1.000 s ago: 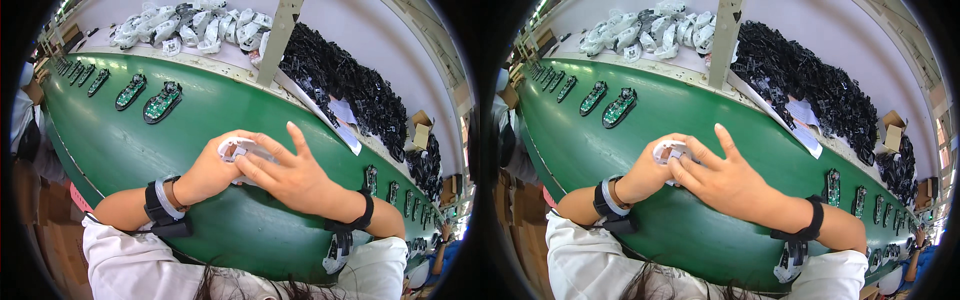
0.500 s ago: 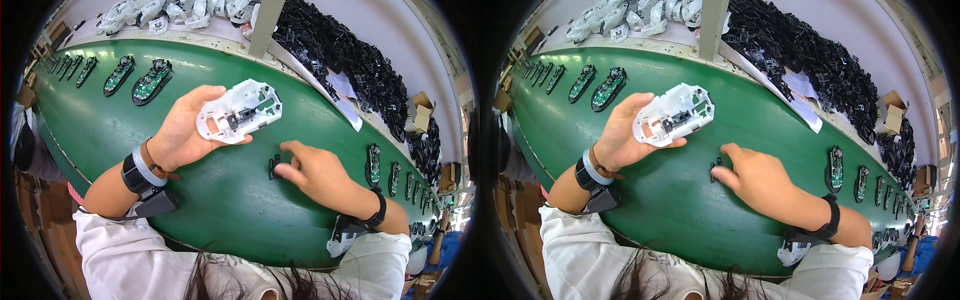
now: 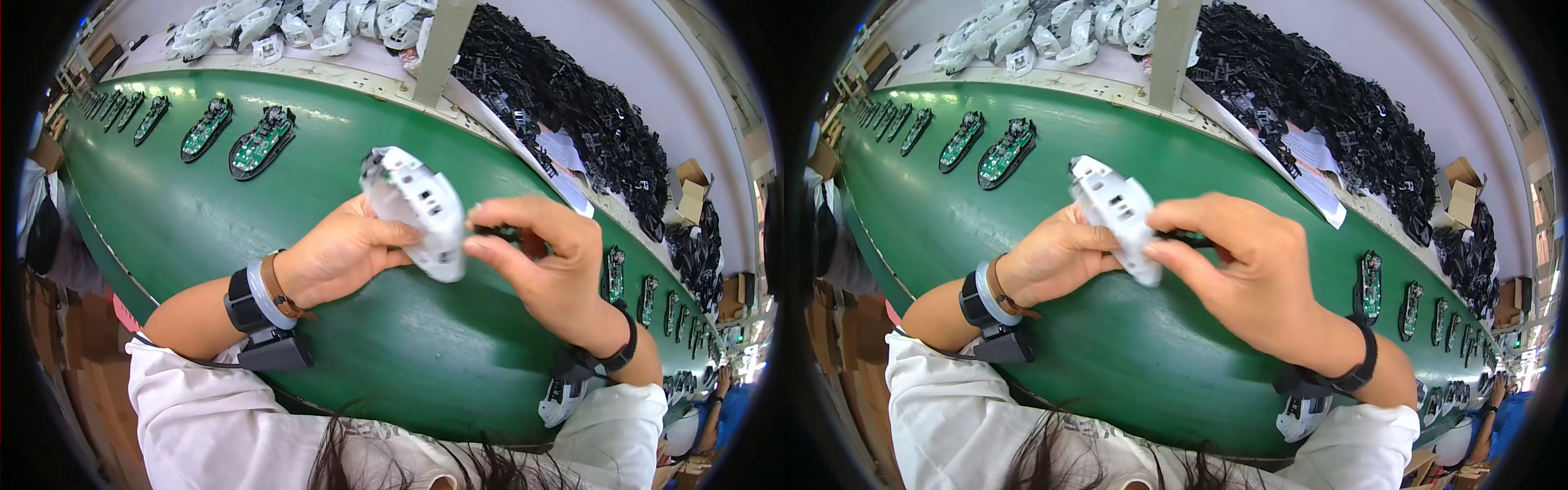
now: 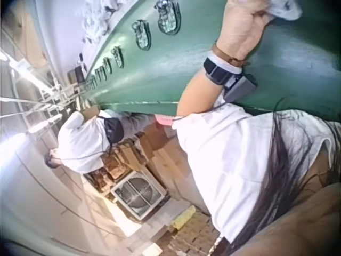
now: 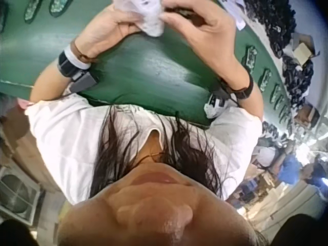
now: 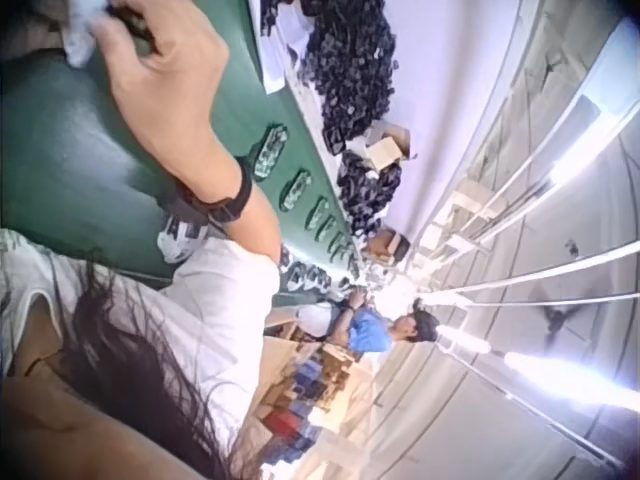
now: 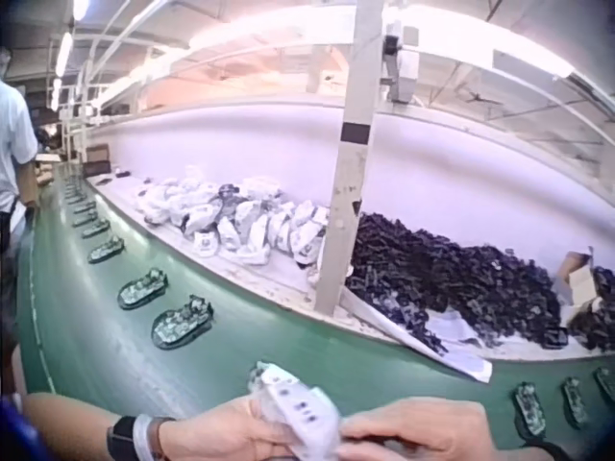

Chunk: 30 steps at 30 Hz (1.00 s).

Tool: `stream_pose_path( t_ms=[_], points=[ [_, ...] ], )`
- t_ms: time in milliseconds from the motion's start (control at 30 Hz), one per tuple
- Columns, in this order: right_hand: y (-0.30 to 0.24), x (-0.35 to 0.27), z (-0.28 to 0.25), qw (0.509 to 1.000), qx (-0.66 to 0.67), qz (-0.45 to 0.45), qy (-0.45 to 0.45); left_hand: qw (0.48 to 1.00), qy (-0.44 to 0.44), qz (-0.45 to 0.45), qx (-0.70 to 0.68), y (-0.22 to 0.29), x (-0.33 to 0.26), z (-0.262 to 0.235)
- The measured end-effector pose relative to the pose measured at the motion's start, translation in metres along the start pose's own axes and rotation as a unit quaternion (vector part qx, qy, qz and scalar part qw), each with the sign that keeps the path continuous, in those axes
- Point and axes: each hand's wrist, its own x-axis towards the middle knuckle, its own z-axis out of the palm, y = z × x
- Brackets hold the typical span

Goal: The person assembles electronic devices by inserting small black components into white plastic casings. They repeatedly pick up a casing, insert a component, and place the finished unit on a green table. The process is repetitive and involves handling multiple identical units.

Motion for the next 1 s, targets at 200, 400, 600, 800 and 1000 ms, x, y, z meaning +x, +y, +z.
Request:
stream_pose_path(
  t_ms=[200, 400, 600, 800, 1000],
  points=[
    [0.007, 0.019, 0.019, 0.991, -0.042, -0.125, 0.037, 0.990, 0.110, 0.000, 0.091, -0.002, -0.007, 0.013],
    [0.017, 0.015, 0.022, 0.969, -0.165, -0.179, 0.036, 0.995, 0.067, 0.069, 0.009, -0.005, -0.008, 0.015],
    [0.012, 0.017, 0.021, 0.977, -0.104, -0.171, 0.079, 0.996, 0.004, 0.089, -0.005, -0.003, -0.005, 0.016],
    [0.017, 0.020, 0.014, 0.936, -0.211, -0.278, 0.043, 0.993, -0.010, 0.115, 0.019, 0.001, -0.006, 0.013],
    [0.014, 0.006, 0.012, 0.949, -0.209, -0.234, 0.004, 0.992, -0.006, 0.117, 0.052, 0.001, -0.005, 0.008]
  ],
)
